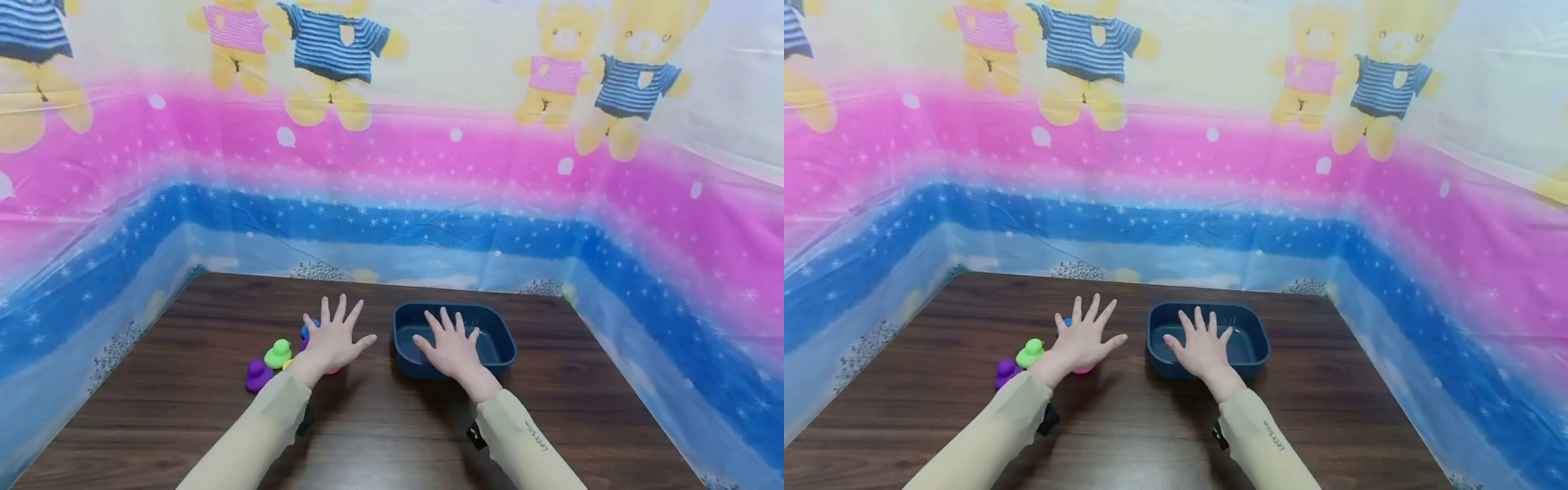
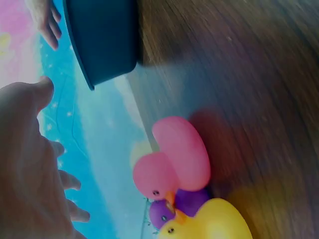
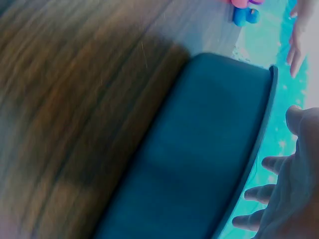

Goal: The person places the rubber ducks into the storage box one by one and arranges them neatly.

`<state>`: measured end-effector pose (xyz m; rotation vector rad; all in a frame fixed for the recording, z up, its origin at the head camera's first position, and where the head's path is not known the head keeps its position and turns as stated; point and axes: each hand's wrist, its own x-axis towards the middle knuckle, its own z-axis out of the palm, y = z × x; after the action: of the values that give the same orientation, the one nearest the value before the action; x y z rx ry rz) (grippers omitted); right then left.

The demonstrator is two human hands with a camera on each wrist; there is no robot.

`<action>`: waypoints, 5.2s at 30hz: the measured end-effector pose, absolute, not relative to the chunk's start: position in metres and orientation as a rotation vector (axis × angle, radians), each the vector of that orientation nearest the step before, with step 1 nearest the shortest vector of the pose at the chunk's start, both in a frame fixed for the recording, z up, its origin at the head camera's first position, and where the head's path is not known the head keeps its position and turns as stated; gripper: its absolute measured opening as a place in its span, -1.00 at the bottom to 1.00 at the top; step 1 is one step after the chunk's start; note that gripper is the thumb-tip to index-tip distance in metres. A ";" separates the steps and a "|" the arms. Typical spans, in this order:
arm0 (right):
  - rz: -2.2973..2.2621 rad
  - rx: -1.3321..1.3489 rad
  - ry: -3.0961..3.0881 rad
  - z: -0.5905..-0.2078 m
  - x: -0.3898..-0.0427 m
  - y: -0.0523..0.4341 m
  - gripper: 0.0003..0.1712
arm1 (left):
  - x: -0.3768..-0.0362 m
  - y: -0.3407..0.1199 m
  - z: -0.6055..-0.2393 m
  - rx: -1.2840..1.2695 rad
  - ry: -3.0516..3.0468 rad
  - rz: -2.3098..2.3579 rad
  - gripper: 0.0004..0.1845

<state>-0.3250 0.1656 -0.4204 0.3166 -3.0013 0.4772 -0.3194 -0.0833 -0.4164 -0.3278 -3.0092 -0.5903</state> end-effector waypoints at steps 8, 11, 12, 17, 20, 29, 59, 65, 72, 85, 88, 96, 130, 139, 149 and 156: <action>0.477 0.269 -2.983 -0.414 -0.333 0.196 -0.19 | -0.322 -0.105 -0.417 -0.321 -2.969 -0.610 -0.14; 0.483 0.237 -2.992 -0.412 -0.337 0.209 -0.22 | -0.321 -0.115 -0.415 -0.298 -2.962 -0.640 -0.14; 0.492 0.224 -2.991 -0.411 -0.337 0.213 -0.23 | -0.320 -0.119 -0.415 -0.286 -2.958 -0.655 -0.14; 0.552 0.161 -2.971 -0.403 -0.344 0.239 -0.28 | -0.319 -0.135 -0.413 -0.236 -2.923 -0.775 -0.15; 0.656 0.137 -2.973 -0.395 -0.348 0.254 -0.28 | -0.317 -0.143 -0.413 -0.216 -2.918 -0.837 -0.15; 1.029 0.023 -3.027 -0.394 -0.360 0.295 -0.25 | -0.311 -0.164 -0.419 -0.171 -2.917 -0.935 -0.12; 2.035 -0.289 -2.727 -0.441 -0.357 0.339 -0.21 | -0.290 -0.238 -0.426 -0.104 -2.940 -1.493 -0.12; 2.197 -0.250 -2.581 -0.443 -0.356 0.337 -0.27 | -0.285 -0.245 -0.434 -0.142 -2.922 -1.482 -0.18; 2.239 -0.252 -2.531 -0.448 -0.356 0.331 -0.27 | -0.286 -0.251 -0.442 -0.132 -2.929 -1.443 -0.21; 2.283 -0.218 -2.486 -0.454 -0.353 0.308 -0.32 | -0.279 -0.264 -0.454 -0.197 -2.875 -1.538 -0.13; 2.307 -0.209 -2.460 -0.456 -0.351 0.304 -0.35 | -0.278 -0.265 -0.456 -0.207 -2.878 -1.546 -0.15; 2.391 -0.233 -2.321 -0.464 -0.343 0.291 -0.54 | -0.275 -0.269 -0.461 -0.188 -2.892 -1.538 -0.28; 2.449 -0.206 -2.298 -0.468 -0.348 0.282 -0.31 | -0.290 -0.233 -0.420 0.059 -2.487 -1.907 -0.36; 2.472 -0.181 -2.248 -0.470 -0.348 0.281 -0.31 | -0.317 -0.165 -0.399 -0.032 -2.495 -1.978 -0.39; 2.473 -0.214 -2.222 -0.473 -0.348 0.282 -0.31 | -0.342 -0.099 -0.400 -0.167 -2.490 -2.048 -0.45; 2.487 -0.233 -2.201 -0.472 -0.347 0.280 -0.31 | -0.356 -0.055 -0.408 -0.129 -2.426 -2.198 -0.49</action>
<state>-0.3473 0.2798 -0.4721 -0.2335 -2.2014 2.4867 -0.3561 -0.0552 -0.4076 -0.1289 -2.4264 -2.1979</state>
